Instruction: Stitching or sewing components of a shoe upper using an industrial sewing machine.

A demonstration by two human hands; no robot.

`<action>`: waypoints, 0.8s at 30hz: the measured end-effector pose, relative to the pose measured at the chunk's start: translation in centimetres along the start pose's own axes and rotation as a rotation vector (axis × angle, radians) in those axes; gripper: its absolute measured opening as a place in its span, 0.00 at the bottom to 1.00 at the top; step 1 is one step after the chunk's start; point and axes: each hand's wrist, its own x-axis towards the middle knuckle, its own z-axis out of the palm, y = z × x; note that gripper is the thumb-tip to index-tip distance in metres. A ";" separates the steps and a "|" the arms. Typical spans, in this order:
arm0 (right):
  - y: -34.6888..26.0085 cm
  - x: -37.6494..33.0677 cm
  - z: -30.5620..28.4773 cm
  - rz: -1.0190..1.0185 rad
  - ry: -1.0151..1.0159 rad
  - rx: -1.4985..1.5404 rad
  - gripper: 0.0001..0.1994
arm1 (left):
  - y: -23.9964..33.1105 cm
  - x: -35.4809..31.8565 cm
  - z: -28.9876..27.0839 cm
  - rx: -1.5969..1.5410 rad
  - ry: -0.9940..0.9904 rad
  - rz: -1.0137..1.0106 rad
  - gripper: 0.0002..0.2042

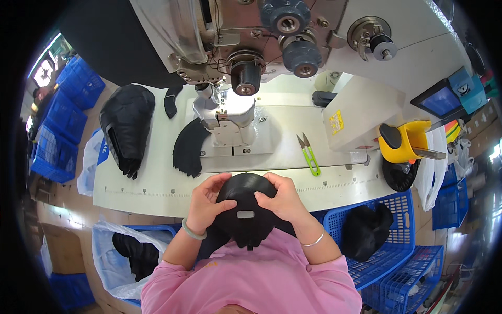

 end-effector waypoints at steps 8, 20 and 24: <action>-0.5 0.7 0.0 0.174 -0.131 0.646 0.13 | 2.3 0.0 -1.0 0.007 -0.119 -0.204 0.27; -0.6 2.8 2.8 0.150 -0.198 0.165 0.14 | 2.5 -0.9 -3.3 -0.104 -0.013 -0.116 0.23; 0.0 3.0 2.8 0.138 -0.355 0.180 0.15 | 5.7 -1.9 -5.8 -0.065 0.144 -0.091 0.24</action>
